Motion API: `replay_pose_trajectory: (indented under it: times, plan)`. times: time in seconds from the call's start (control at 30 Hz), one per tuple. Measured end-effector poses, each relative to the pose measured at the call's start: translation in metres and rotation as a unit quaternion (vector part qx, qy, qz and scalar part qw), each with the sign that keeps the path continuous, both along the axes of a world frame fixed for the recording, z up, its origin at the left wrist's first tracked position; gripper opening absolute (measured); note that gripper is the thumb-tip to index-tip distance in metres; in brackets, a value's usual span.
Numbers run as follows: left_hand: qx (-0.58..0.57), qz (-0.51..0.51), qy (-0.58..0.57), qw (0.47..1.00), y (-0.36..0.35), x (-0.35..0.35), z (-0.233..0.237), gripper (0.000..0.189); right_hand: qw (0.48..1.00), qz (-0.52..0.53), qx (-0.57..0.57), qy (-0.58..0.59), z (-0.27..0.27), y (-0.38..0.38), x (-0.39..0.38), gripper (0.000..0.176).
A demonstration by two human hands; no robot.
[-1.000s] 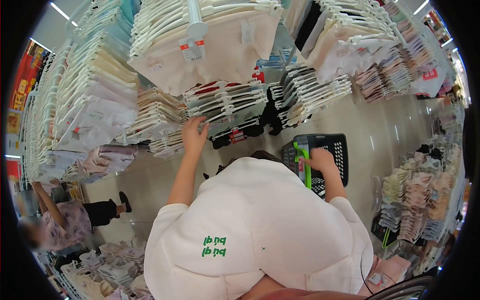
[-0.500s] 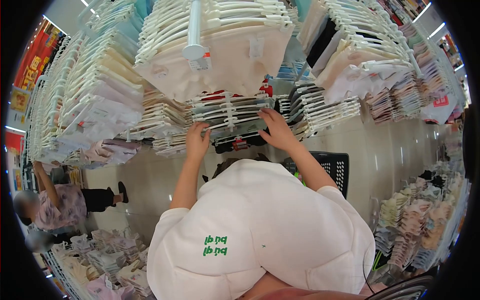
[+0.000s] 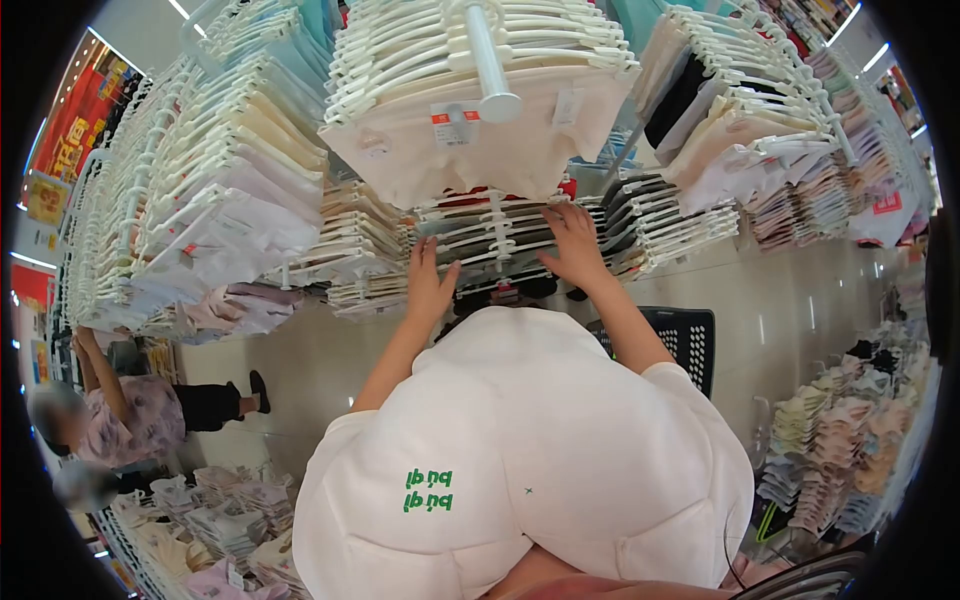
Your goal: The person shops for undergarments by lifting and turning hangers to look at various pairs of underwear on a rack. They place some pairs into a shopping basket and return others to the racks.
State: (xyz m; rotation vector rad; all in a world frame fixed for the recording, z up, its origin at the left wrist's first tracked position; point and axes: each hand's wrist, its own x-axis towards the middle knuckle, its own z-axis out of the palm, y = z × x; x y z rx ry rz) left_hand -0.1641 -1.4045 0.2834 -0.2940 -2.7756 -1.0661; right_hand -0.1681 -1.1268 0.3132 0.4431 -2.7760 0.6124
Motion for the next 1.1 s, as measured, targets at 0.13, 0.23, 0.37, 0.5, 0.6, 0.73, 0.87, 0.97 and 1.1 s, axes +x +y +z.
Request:
replay_pose_trajectory:
  times: [0.13, 0.23, 0.37, 0.5, 0.6, 0.73, 0.87, 0.97, 1.1]
  plan:
    - [-0.002, -0.014, -0.013, 1.0, -0.009, -0.001, 0.017, 0.056, 0.999, -0.033, -0.018, -0.009, -0.008, -0.011, 0.003, 0.065]
    - [-0.015, -0.021, 0.003, 1.0, -0.017, -0.005, 0.012, 0.056, 0.998, -0.05, -0.017, -0.017, -0.012, -0.015, 0.003, 0.065]
    - [-0.03, -0.038, 0.008, 0.999, -0.022, -0.008, 0.009, 0.058, 0.997, -0.064, -0.022, -0.028, -0.014, -0.016, 0.006, 0.067]
    - [-0.019, -0.062, -0.023, 0.998, -0.022, -0.011, 0.01, 0.059, 0.995, -0.096, 0.006, 0.01, -0.02, -0.015, 0.007, 0.073]
    - [0.002, -0.081, -0.042, 0.996, -0.021, -0.015, 0.009, 0.06, 0.992, -0.126, 0.028, -0.009, -0.016, -0.016, 0.007, 0.075]
    - [-0.001, -0.079, -0.058, 0.995, -0.021, -0.019, 0.004, 0.061, 0.992, -0.117, 0.015, -0.038, -0.016, -0.015, 0.009, 0.075]
    - [-0.008, -0.081, -0.07, 0.994, -0.019, -0.018, 0.005, 0.061, 0.992, -0.11, 0.023, -0.054, -0.009, -0.016, 0.012, 0.078]
    - [-0.022, -0.083, -0.078, 0.993, -0.021, -0.02, 0.003, 0.063, 0.992, -0.107, 0.029, -0.063, -0.007, -0.017, 0.012, 0.082]
    - [-0.112, -0.087, -0.023, 0.99, -0.009, -0.017, 0.021, 0.069, 0.997, -0.07, 0.009, -0.039, 0.011, -0.029, 0.008, 0.089]
